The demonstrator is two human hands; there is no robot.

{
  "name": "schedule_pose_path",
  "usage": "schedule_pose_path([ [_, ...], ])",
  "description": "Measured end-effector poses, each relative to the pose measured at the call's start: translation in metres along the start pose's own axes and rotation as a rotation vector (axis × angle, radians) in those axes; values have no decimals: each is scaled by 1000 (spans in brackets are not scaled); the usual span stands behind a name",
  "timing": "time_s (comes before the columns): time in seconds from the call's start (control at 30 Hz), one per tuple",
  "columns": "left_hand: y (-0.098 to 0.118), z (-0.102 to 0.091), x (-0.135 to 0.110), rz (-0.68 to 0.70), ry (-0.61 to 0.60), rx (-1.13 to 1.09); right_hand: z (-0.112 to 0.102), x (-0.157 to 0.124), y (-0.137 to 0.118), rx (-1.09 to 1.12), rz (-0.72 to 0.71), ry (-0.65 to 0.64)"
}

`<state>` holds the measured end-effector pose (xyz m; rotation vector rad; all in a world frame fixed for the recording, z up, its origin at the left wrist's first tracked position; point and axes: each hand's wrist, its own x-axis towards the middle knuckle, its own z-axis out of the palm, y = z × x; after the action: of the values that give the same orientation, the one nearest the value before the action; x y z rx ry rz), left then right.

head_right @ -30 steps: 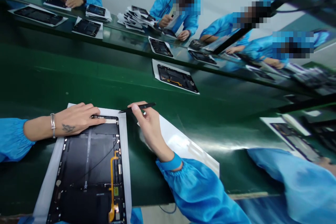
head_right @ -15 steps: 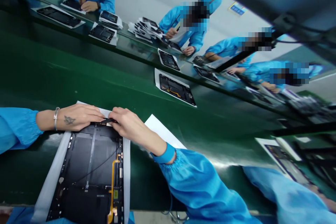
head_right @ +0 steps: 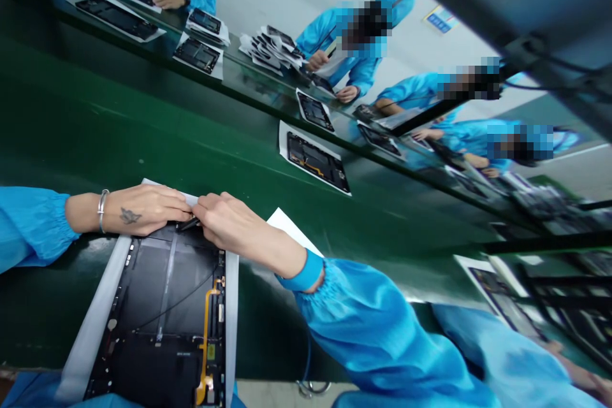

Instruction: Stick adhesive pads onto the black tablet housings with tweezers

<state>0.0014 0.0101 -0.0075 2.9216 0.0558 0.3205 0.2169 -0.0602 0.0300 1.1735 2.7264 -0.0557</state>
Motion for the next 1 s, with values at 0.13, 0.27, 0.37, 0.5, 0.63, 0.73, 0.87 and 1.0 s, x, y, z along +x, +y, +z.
schedule_pose_path([
  [0.13, 1, -1, 0, -3, -12, -4, -4, -13, 14, 67, 50, -71],
  [0.27, 0, -1, -1, -4, -18, 9, 4, -35, 24, 281, 98, 38],
  [0.37, 0, 1, 0, -7, -7, 21, 22, -51, 16, 428, 121, 309],
  [0.5, -2, 3, 1, 0, 12, 31, 45, -62, -3, 476, 129, 393],
  [0.63, -5, 3, -1, 12, 19, 49, 50, -63, -9, 479, 175, 388],
  [0.73, -6, 3, -3, 23, 26, 51, 48, -67, -7, 493, 202, 418],
  [0.87, -6, 4, -2, 29, 50, 43, 45, -65, -6, 517, 220, 448],
  [1.0, -7, 6, 0, 35, 74, 35, 39, -49, -10, 552, 212, 434],
])
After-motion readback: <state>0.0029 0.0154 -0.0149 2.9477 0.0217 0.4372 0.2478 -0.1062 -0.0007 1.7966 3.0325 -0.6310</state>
